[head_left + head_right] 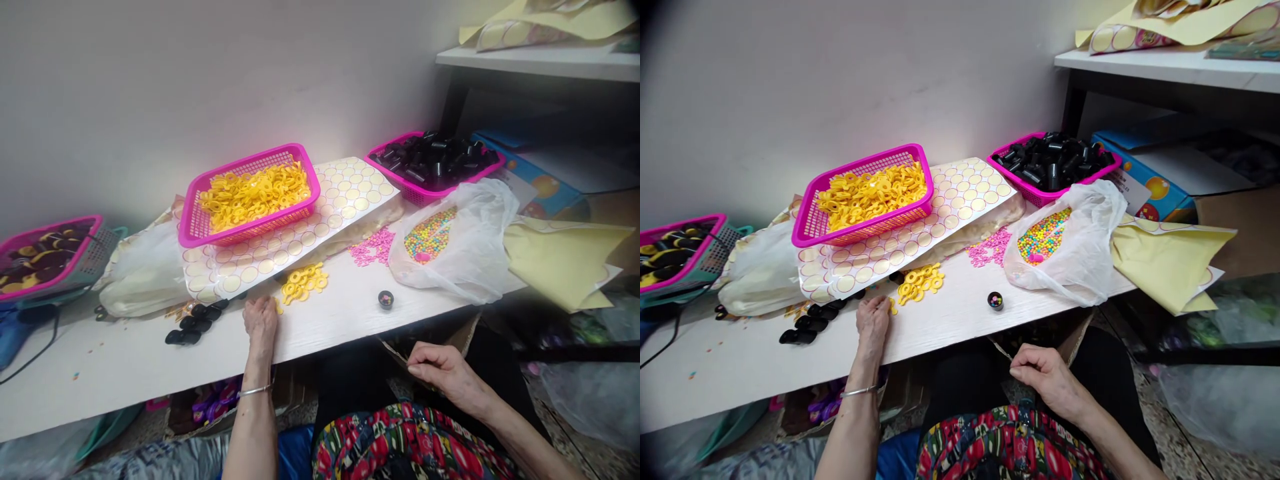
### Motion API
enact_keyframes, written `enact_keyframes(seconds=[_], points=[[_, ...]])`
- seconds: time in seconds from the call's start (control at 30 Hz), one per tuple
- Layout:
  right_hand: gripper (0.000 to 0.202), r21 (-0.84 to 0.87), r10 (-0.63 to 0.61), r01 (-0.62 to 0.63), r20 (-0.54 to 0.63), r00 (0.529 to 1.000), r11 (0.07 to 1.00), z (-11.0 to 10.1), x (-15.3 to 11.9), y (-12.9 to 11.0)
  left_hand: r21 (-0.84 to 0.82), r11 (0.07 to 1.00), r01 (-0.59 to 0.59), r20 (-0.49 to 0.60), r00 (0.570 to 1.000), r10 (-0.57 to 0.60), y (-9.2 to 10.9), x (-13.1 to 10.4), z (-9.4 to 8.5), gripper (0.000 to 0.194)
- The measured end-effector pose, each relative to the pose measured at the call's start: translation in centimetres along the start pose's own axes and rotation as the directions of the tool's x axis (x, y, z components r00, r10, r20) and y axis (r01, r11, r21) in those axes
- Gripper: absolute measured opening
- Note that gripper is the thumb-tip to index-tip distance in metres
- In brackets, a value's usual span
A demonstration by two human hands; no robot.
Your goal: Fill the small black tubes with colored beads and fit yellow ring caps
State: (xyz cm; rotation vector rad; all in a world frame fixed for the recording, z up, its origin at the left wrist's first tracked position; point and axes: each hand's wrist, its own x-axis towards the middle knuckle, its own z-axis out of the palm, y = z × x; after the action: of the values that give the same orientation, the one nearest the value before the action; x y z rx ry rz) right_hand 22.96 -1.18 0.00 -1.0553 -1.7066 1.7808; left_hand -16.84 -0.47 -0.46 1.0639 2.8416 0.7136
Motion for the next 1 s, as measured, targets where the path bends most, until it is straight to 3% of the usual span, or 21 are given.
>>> enact_keyframes(seconds=[0.2,0.43,0.63,0.73,0.83,0.9,0.93,1.0], points=[[0.021,-0.006,0.004,-0.004,-0.012,1.000,1.000,0.2,-0.1,0.3,0.038,0.990,-0.136,0.000,0.991,0.136,-0.4,-0.2,-0.2,0.019],[0.018,0.040,-0.034,0.035,-0.010,0.999,0.999,0.1,-0.1,-0.4,-0.024,0.991,-0.130,-0.060,0.990,0.128,-0.7,-1.4,0.3,0.026],[0.018,0.024,-0.043,0.043,0.008,0.999,0.999,0.7,0.2,-0.7,0.013,0.963,-0.268,0.015,0.963,0.267,-1.3,-1.8,0.1,0.034],[0.018,0.025,-0.040,0.040,0.016,0.999,0.999,0.9,0.1,-0.5,-0.106,0.978,-0.182,0.026,0.982,0.186,-1.5,-2.4,-0.5,0.031],[0.019,0.051,-0.045,0.044,0.016,0.999,0.998,1.0,0.3,-0.8,-0.311,0.945,-0.101,0.070,0.989,0.129,-0.4,-4.0,-1.3,0.027],[0.020,0.100,-0.060,0.058,0.014,0.998,0.993,1.0,0.6,-1.4,-0.457,0.866,-0.202,0.113,0.953,0.282,1.6,-6.1,-1.9,0.020],[0.021,0.116,-0.075,0.074,0.004,0.997,0.990,1.0,0.9,-1.9,-0.529,0.797,-0.293,0.135,0.898,0.419,3.0,-7.3,-2.1,0.015],[0.021,0.091,-0.123,0.125,-0.029,0.992,0.988,1.0,1.4,-3.0,-0.639,0.628,-0.445,0.190,0.700,0.689,6.0,-10.1,-2.6,0.010]])
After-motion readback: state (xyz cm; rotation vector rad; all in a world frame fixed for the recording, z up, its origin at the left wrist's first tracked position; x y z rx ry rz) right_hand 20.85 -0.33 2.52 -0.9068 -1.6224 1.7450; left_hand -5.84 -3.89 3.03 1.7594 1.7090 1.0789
